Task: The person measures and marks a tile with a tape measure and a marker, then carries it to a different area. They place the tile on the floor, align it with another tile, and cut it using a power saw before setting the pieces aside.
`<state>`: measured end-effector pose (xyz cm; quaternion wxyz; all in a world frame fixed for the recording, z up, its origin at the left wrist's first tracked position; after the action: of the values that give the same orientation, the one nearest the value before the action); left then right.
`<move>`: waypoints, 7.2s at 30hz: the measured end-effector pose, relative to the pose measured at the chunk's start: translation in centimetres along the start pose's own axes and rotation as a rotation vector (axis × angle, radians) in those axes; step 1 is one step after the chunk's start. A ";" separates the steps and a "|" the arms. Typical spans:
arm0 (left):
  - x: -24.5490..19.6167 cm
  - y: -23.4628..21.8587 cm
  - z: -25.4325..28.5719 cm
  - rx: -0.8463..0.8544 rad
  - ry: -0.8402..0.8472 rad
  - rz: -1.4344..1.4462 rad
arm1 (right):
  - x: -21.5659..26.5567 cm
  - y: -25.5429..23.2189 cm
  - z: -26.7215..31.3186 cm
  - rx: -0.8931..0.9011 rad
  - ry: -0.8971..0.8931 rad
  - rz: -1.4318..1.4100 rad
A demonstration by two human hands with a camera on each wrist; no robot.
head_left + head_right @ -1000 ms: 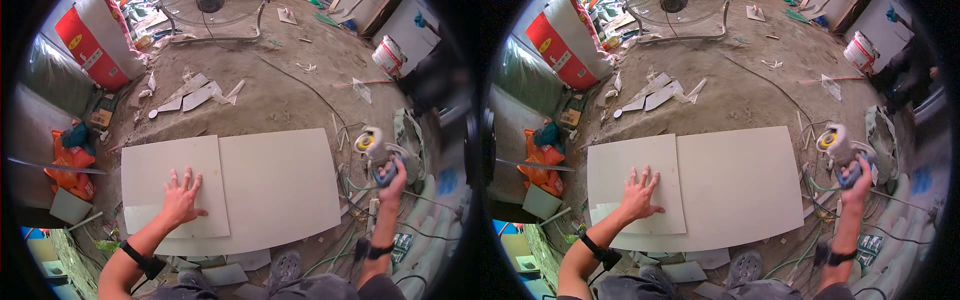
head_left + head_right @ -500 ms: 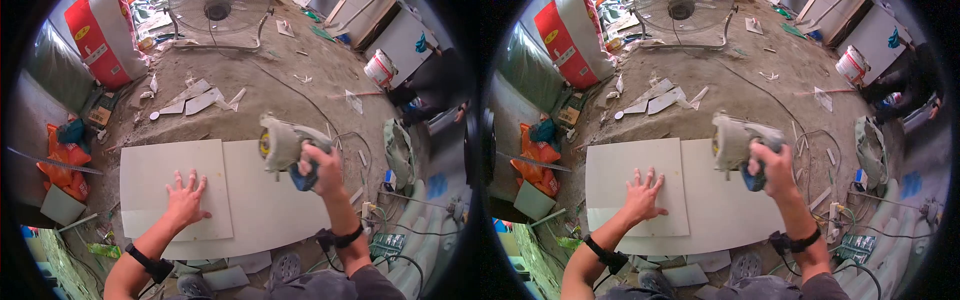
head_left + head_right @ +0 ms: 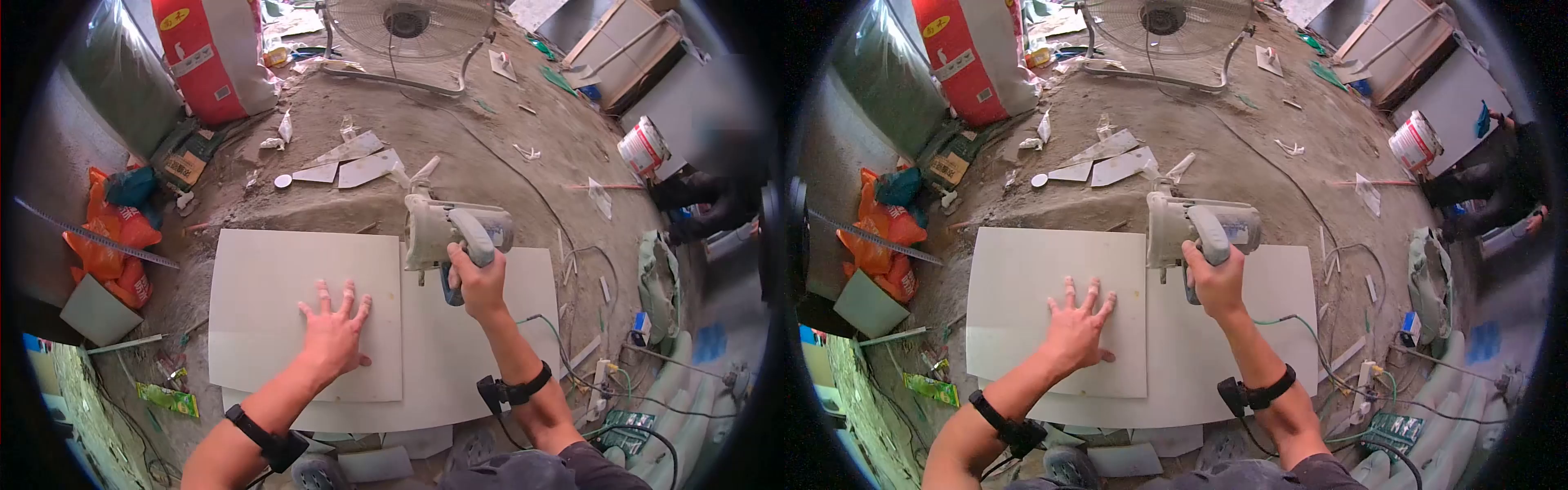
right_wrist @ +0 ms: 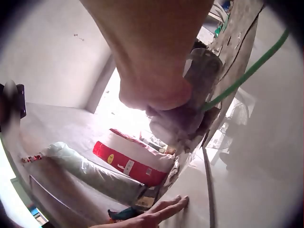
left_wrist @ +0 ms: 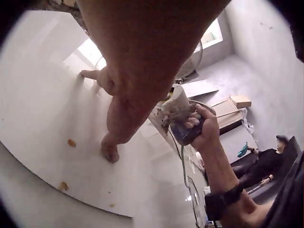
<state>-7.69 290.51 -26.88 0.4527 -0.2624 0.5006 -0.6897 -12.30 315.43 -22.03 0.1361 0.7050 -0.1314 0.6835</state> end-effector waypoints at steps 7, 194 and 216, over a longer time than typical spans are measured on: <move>0.0 -0.2 0.1 -0.013 0.003 -0.015 | -1.0 0.7 -1.0 -0.025 0.048 -0.052; -4.6 3.5 -2.0 -0.421 -0.174 0.252 | 5.7 -16.6 17.8 -0.240 0.283 -0.121; -1.8 5.7 -0.2 -0.690 -0.197 0.255 | 4.1 -5.7 8.1 -0.055 0.166 -0.092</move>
<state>-4.98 291.68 -32.06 0.4658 -0.4001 0.6860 -0.3902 -2.55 317.75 -18.21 0.1970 0.6474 -0.1061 0.7286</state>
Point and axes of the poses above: each hand's wrist, its own z-axis away from the middle knuckle, its own y-axis out of the palm, x = y × z, the point moved 5 cm from there along -z, towards the middle knuckle, and after that the axes turned 5 degrees about -x, right-handed, at the moved point
